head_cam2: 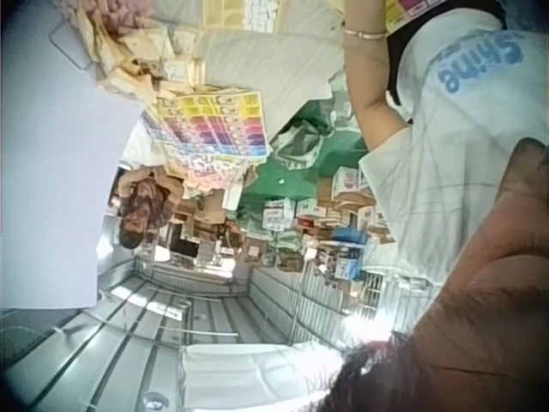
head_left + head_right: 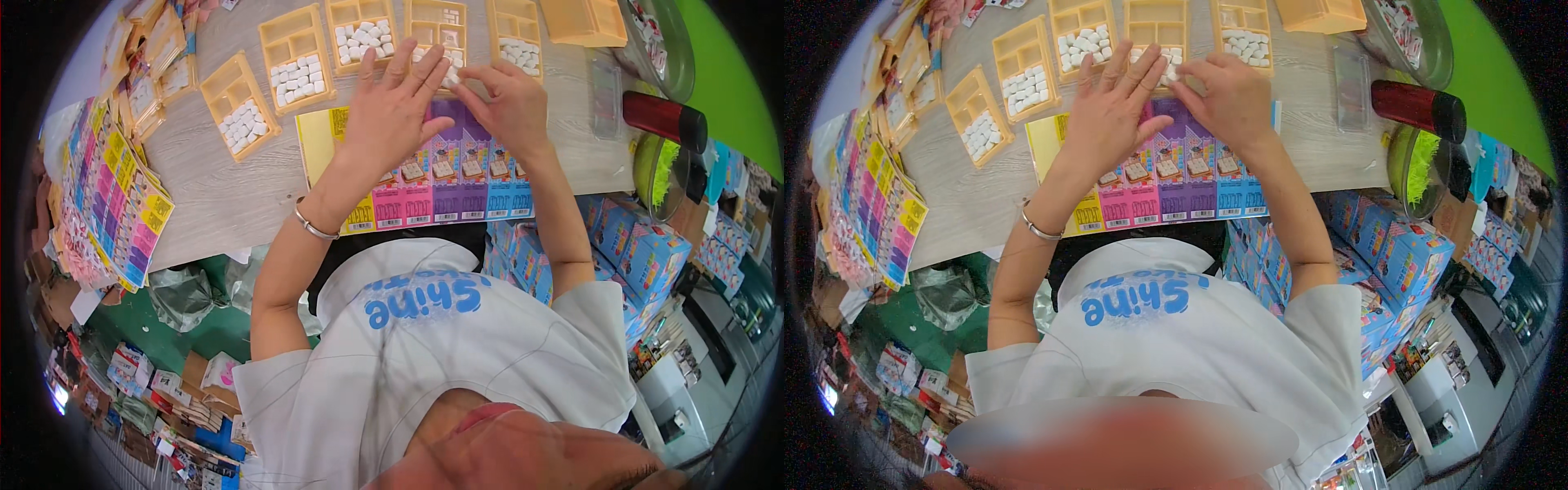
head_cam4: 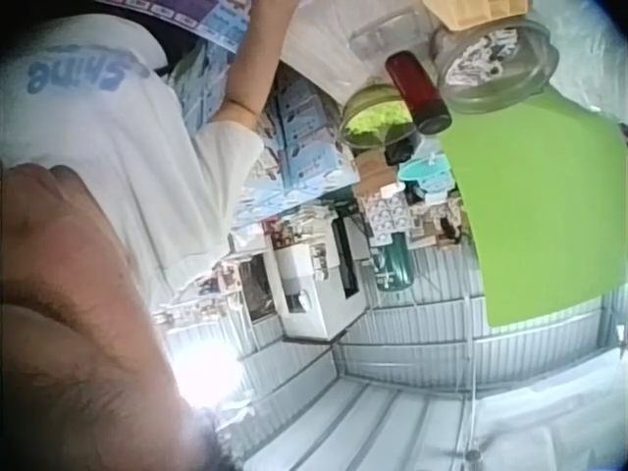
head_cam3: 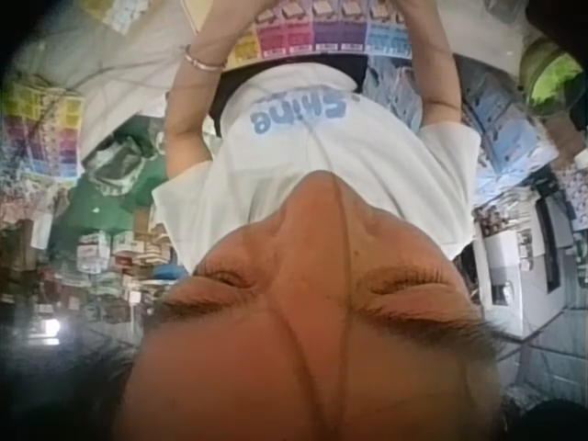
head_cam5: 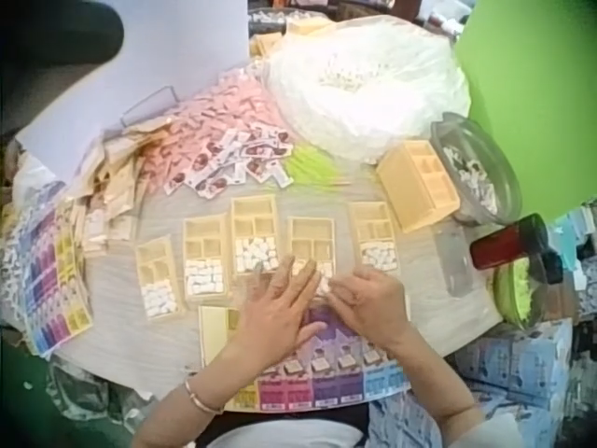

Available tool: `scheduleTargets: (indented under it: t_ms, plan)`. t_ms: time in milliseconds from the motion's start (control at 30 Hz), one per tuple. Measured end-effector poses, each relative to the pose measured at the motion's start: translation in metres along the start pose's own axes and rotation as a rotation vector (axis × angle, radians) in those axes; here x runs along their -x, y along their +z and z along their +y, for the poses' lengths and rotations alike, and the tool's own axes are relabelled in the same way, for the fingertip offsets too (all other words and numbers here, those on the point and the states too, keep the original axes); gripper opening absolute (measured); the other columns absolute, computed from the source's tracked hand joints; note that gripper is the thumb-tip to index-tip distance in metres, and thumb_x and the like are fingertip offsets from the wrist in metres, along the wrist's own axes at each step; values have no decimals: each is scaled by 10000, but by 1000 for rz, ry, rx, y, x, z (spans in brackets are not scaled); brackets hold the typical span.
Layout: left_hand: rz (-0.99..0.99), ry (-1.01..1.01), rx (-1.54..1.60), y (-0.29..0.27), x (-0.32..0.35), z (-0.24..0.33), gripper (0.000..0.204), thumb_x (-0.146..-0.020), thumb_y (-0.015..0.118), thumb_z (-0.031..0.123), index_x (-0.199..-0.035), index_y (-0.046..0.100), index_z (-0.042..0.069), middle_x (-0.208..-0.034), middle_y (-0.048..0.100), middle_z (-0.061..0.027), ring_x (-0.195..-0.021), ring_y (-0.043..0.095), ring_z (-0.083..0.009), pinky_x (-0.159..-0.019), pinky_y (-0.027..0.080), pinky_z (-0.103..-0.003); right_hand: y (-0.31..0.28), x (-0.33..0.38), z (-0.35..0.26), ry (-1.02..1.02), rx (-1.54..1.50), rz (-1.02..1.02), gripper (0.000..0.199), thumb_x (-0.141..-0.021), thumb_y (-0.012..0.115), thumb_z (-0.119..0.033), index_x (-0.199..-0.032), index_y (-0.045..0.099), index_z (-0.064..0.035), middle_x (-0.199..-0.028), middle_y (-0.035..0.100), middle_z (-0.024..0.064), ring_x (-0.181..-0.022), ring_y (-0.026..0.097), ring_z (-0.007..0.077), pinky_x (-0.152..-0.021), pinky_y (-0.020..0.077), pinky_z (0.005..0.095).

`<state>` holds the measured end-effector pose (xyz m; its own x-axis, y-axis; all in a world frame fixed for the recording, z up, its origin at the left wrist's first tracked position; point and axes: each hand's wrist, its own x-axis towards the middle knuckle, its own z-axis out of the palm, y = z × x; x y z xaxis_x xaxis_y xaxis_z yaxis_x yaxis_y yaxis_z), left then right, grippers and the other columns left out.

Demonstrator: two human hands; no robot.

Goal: Place white cubes into divided plastic trays and then insert the trays into plastic bags.

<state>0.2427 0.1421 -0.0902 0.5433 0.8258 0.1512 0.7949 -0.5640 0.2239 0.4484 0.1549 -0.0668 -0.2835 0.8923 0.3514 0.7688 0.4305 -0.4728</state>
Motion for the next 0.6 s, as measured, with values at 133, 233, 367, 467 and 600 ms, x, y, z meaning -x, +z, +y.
scheduleTargets:
  t_ms: [133,233,367,467,600]
  plan:
    - [-23,-19,-24,-2,1,5,818,-884,612,647,-1523,470,156,-1611,400,-8,-1526,271,-248,-1230,158,-591,0,-1,1,28,-28,17,181,-816,825,-148,-986,777,-106,-646,502,23,-551,488,159,-529,405,316]
    - [9,-55,48,-6,3,3,806,-891,611,636,-1519,474,150,-1607,407,-19,-1528,267,-256,-1231,149,-595,-11,-1,2,239,-72,57,175,-810,834,-169,-968,777,-119,-673,563,35,-580,563,184,-544,446,327]
    - [56,-46,65,-8,0,4,762,-904,624,590,-1509,486,148,-1589,434,-22,-1522,282,-252,-1232,142,-595,-8,-1,5,80,16,40,150,-809,833,-171,-936,770,-122,-708,603,42,-623,619,216,-567,483,342]
    - [26,9,30,-3,-3,5,731,-911,637,548,-1505,491,149,-1585,440,-20,-1518,294,-245,-1234,141,-591,-1,-5,2,-12,64,42,137,-808,830,-182,-912,761,-127,-719,612,39,-645,640,227,-575,502,351]
    - [-10,-2,25,1,-2,5,722,-911,649,516,-1513,481,153,-1588,436,-16,-1516,301,-236,-1236,139,-582,0,-10,-4,23,95,21,130,-809,824,-213,-894,754,-144,-736,623,33,-659,653,240,-580,518,359]
